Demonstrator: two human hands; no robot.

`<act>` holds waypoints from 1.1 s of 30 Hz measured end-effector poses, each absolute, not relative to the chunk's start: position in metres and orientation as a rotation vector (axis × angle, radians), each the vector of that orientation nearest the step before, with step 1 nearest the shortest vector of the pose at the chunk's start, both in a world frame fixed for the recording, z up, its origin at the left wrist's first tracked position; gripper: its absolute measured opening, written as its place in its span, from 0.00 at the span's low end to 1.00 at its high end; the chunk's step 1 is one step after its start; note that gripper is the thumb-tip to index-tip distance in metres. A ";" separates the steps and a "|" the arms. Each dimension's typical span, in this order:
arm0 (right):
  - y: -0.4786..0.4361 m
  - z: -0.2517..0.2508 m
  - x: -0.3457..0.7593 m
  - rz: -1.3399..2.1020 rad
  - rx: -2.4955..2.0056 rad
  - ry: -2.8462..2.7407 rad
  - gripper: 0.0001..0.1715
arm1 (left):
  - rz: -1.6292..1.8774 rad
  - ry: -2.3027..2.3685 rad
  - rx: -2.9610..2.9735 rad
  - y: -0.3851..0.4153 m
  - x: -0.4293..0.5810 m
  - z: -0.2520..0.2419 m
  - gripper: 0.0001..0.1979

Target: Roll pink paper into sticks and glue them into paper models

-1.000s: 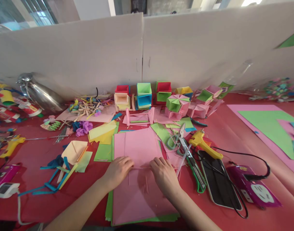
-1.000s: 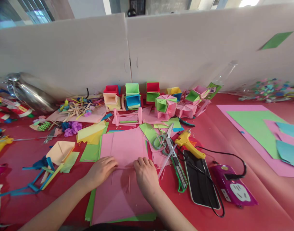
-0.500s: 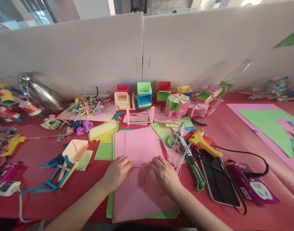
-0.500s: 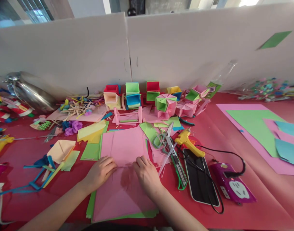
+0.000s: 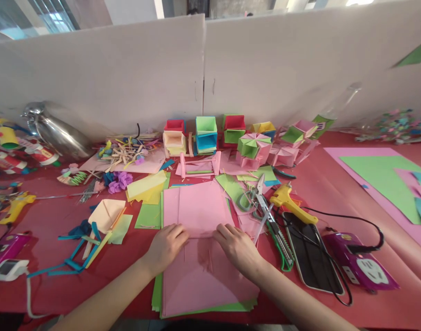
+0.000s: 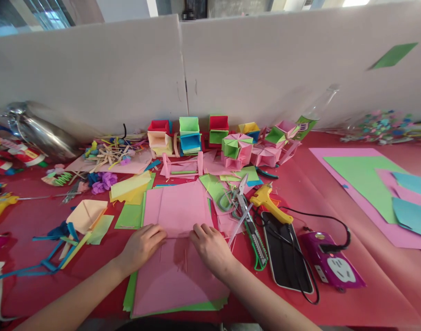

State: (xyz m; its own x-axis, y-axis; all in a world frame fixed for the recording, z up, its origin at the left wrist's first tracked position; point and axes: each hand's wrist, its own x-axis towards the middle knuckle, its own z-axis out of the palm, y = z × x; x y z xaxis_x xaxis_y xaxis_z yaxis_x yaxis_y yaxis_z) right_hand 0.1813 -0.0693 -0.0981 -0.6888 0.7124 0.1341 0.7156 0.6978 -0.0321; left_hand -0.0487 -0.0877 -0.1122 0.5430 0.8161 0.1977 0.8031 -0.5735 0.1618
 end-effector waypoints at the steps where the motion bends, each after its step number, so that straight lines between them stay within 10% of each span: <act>1: -0.069 -0.098 0.180 -0.038 -1.170 -2.774 0.10 | 0.379 1.431 2.713 -0.087 -0.048 -0.111 0.06; 33: -0.055 -0.103 0.189 0.156 -1.109 -2.741 0.07 | 0.243 1.641 2.697 -0.093 -0.044 -0.107 0.11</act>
State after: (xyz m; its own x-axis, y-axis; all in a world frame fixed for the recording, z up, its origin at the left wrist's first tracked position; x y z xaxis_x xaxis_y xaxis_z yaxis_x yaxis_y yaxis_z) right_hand 0.1892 -0.0546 -0.1032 -0.7056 0.6971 0.1272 0.6782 0.7163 -0.1640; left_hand -0.0443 -0.0930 -0.1070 0.4510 0.8808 0.1439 0.8847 -0.4625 0.0585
